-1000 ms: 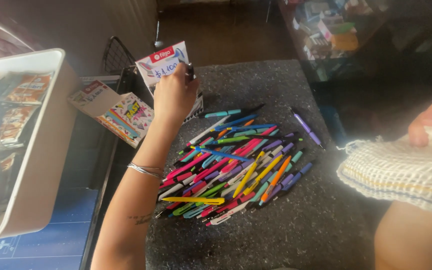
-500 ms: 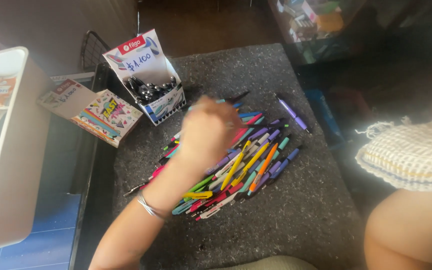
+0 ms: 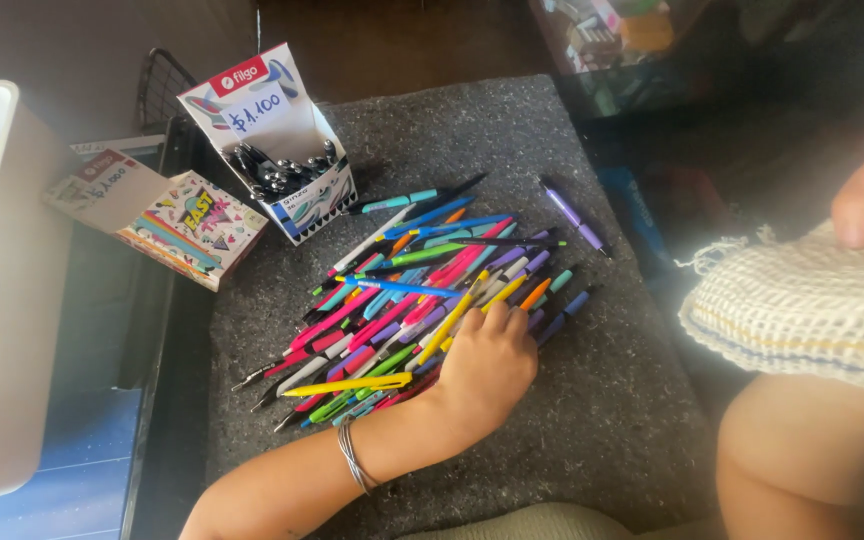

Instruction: Sorting a pile of pens into two display boxes on a counter, occasionally wiping them with a cloth.

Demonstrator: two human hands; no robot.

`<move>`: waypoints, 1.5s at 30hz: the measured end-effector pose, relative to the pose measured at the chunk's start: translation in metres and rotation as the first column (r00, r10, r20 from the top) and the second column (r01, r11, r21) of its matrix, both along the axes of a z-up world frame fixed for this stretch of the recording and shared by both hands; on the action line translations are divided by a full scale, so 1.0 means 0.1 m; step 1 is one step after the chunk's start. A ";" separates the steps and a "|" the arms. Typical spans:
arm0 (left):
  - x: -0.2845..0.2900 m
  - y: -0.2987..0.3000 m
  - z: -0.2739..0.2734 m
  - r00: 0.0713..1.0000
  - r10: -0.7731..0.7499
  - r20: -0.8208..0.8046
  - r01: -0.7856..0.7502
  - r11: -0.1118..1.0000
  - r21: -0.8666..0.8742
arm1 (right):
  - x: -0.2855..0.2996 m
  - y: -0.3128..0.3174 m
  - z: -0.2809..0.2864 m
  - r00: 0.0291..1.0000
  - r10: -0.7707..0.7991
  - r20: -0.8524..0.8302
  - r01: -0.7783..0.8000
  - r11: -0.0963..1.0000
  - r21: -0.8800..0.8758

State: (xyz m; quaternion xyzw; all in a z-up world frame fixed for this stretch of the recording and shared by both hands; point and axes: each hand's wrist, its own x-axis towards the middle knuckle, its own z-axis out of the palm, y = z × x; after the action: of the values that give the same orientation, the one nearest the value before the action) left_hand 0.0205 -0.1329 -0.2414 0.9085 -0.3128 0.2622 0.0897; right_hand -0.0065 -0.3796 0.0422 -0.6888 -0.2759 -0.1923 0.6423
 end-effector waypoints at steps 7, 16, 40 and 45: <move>-0.02 0.35 1.01 0.998 0.036 0.051 -0.028 0.989 -0.149 | 0.29 0.47 -0.14 0.999 0.028 0.024 -0.027 0.998 -0.050; -0.26 1.02 2.30 0.930 -0.319 0.180 0.363 0.733 -0.575 | 0.55 1.20 -0.34 0.929 0.319 0.186 -0.185 0.839 -0.512; -0.13 1.06 2.31 0.884 -0.466 0.014 0.274 0.495 -0.824 | 0.74 1.17 -0.73 0.968 0.239 -0.073 -0.242 0.830 -0.503; -0.16 1.05 2.19 0.904 -0.413 -0.108 0.113 0.476 -0.872 | 0.87 1.11 -0.87 0.974 0.188 -0.128 -0.226 0.730 -0.645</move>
State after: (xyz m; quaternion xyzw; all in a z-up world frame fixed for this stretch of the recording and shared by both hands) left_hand 0.0048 -0.0281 -0.0223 0.7158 -0.2641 0.2203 0.6077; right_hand 0.0801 -0.2688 -0.0449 -0.8396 -0.3832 0.0078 0.3849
